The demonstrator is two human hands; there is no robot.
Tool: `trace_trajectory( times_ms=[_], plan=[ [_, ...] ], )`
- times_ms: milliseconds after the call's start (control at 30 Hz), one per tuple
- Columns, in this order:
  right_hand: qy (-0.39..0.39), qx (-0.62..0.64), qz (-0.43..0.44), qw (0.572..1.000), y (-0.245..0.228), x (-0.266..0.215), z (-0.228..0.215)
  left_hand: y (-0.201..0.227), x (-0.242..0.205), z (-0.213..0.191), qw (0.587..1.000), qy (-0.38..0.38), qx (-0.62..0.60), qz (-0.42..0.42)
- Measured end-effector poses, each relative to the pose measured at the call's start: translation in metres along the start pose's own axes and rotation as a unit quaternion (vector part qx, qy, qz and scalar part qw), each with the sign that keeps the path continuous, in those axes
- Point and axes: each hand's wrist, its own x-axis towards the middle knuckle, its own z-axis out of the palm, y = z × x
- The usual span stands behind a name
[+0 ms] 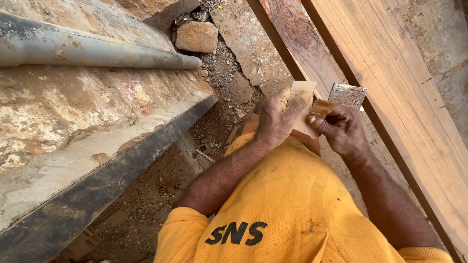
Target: The person applies wood filler to a long wooden plank and sands it in a workshop.
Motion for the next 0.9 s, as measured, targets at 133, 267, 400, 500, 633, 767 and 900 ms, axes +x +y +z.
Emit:
trace_trajectory(
  times_ms=[133, 267, 400, 500, 633, 767, 900],
  plan=[
    [0.029, -0.199, -0.089, 0.976, 0.003, 0.001, 0.006, -0.020, 0.000, 0.002, 0.995, 0.026, -0.011, -0.097],
    [0.042, -0.306, -0.294, 0.905, -0.006, -0.011, 0.018, -0.020, 0.028, -0.025, 0.958, 0.179, -0.127, -0.183],
    [0.072, -0.319, -0.356, 0.875, 0.002, -0.004, 0.008, -0.058, 0.040, -0.083, 0.932, 0.307, -0.113, -0.156],
    [0.103, -0.278, -0.300, 0.907, -0.030, -0.002, -0.012, -0.068, 0.039, -0.100, 0.916, 0.311, 0.024, -0.253],
    [0.141, -0.259, -0.237, 0.926, -0.035, 0.015, -0.049, -0.141, 0.007, -0.105, 0.932, 0.270, 0.019, -0.240],
    [0.147, -0.292, -0.116, 0.938, -0.066, 0.052, -0.079, -0.178, -0.042, -0.099, 0.877, 0.300, 0.129, -0.353],
    [0.140, -0.169, 0.018, 0.975, -0.052, 0.097, -0.106, -0.218, -0.111, -0.124, 0.823, 0.279, 0.246, -0.429]
  ],
)
